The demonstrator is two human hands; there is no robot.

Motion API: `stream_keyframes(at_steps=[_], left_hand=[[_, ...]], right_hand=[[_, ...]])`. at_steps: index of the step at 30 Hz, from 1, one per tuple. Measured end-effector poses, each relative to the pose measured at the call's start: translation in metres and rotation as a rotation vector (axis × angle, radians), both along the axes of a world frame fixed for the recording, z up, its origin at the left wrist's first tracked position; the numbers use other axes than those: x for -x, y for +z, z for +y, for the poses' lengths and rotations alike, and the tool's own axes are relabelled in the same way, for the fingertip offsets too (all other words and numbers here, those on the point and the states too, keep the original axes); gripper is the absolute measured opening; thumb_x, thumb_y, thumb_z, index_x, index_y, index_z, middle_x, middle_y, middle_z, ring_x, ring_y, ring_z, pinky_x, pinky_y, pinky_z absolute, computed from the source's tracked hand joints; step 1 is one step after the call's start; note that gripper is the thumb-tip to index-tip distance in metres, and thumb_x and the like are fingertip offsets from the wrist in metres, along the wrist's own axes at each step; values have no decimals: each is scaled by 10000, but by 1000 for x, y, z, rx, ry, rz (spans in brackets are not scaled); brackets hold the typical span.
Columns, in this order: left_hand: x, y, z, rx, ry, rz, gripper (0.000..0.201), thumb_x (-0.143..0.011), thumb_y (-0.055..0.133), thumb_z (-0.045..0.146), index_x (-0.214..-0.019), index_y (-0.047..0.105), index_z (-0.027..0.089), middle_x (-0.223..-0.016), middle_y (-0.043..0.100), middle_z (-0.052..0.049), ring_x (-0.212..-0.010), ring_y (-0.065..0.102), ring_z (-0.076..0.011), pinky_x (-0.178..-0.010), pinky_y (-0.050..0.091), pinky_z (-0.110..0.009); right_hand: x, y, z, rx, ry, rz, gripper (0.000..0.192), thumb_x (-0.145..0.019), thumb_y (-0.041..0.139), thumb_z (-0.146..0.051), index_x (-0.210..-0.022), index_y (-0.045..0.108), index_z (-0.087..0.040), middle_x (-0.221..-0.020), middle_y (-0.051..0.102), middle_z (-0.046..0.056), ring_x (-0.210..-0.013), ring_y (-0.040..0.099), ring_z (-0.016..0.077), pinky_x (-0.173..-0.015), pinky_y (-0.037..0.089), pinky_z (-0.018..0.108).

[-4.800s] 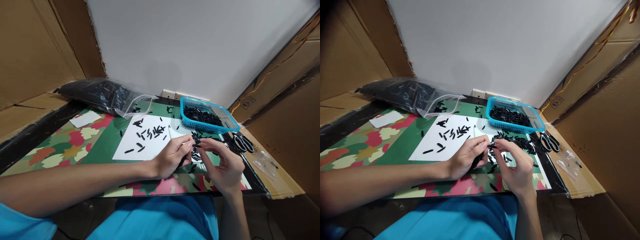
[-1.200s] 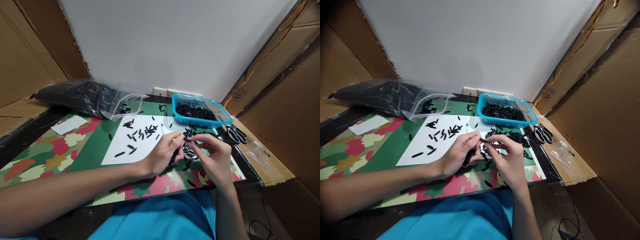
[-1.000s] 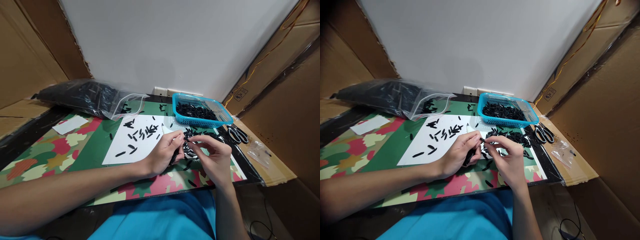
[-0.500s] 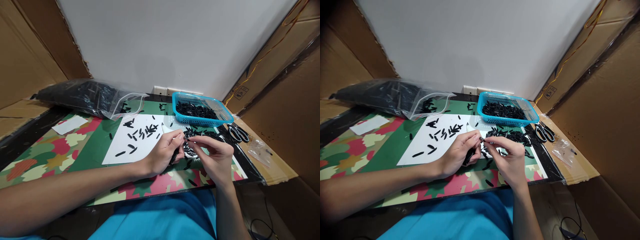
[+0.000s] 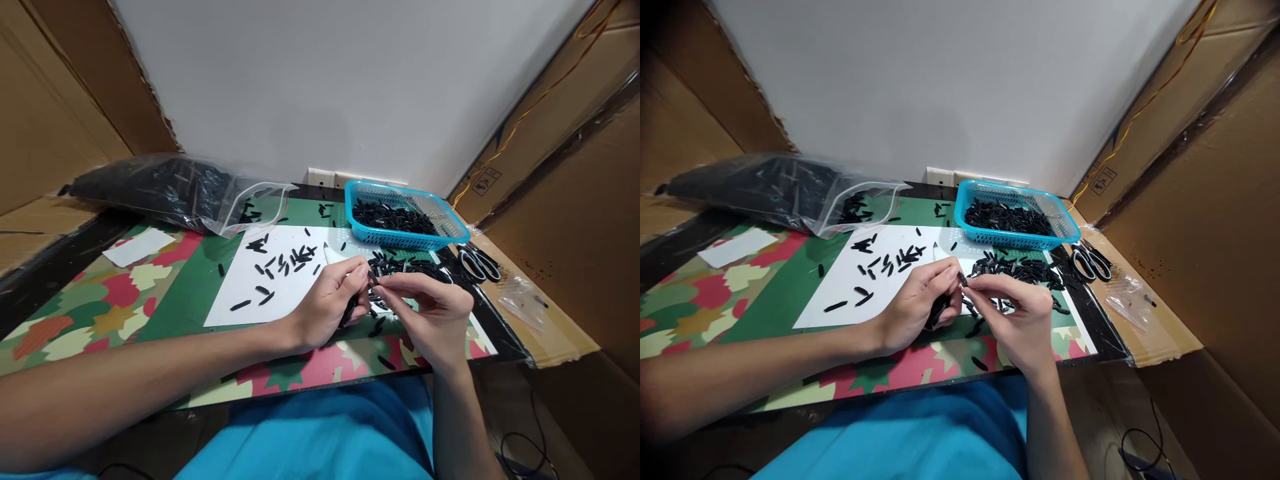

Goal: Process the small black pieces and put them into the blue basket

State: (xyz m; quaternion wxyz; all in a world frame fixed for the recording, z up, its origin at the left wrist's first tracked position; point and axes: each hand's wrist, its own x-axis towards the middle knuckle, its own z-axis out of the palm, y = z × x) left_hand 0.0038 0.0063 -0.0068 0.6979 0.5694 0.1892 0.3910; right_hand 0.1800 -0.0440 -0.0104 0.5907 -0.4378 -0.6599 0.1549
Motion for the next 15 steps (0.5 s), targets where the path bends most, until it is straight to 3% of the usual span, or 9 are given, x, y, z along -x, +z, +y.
stream_keyframes(at_steps=[15], left_hand=[[2, 0, -2, -36, 9, 25, 401, -1087, 545, 509, -843, 458, 203, -656, 497, 65, -495, 452, -57, -454, 347, -187]], right_hand=[[0, -1, -2, -10, -13, 9, 134, -890, 858, -153, -980, 842, -252, -892, 848, 2, -707, 795, 157, -674, 684, 250]])
